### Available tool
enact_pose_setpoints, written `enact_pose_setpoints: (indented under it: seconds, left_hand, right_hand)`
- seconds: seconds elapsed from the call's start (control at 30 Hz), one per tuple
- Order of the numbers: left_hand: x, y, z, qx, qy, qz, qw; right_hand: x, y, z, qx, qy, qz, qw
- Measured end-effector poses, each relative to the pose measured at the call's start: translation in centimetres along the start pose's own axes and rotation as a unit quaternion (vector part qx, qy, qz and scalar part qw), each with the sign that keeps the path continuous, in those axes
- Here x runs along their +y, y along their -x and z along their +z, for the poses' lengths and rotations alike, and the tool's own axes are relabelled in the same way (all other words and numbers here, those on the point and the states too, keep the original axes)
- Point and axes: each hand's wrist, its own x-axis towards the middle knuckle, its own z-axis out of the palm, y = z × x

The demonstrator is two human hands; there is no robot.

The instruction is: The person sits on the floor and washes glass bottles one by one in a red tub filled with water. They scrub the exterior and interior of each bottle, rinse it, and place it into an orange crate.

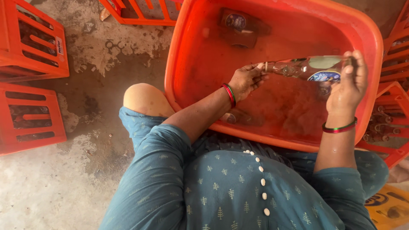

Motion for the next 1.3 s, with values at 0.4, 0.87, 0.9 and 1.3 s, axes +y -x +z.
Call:
enact_pose_setpoints:
  seconds: [0.4,0.87,0.9,1.3]
  left_hand:
    - [-0.8,0.1,0.0,-0.019,-0.024,-0.021,0.999]
    - [-0.3,4.5,0.0,0.02,-0.904,0.157,0.396]
    - [0.0,4.9,0.0,0.027,-0.911,0.151,0.382]
    - [1.2,1.1,5.8,0.006,-0.502,0.154,0.851]
  right_hand:
    - [-5.4,0.3,3.3,-0.062,0.136,-0.145,0.978]
    - [-15.6,2.7,10.2,-0.088,0.338,-0.319,0.881]
    - [-15.7,2.8,9.9,-0.1,0.35,-0.33,0.871]
    - [-15.6,7.1,8.0,-0.039,0.445,-0.376,0.812]
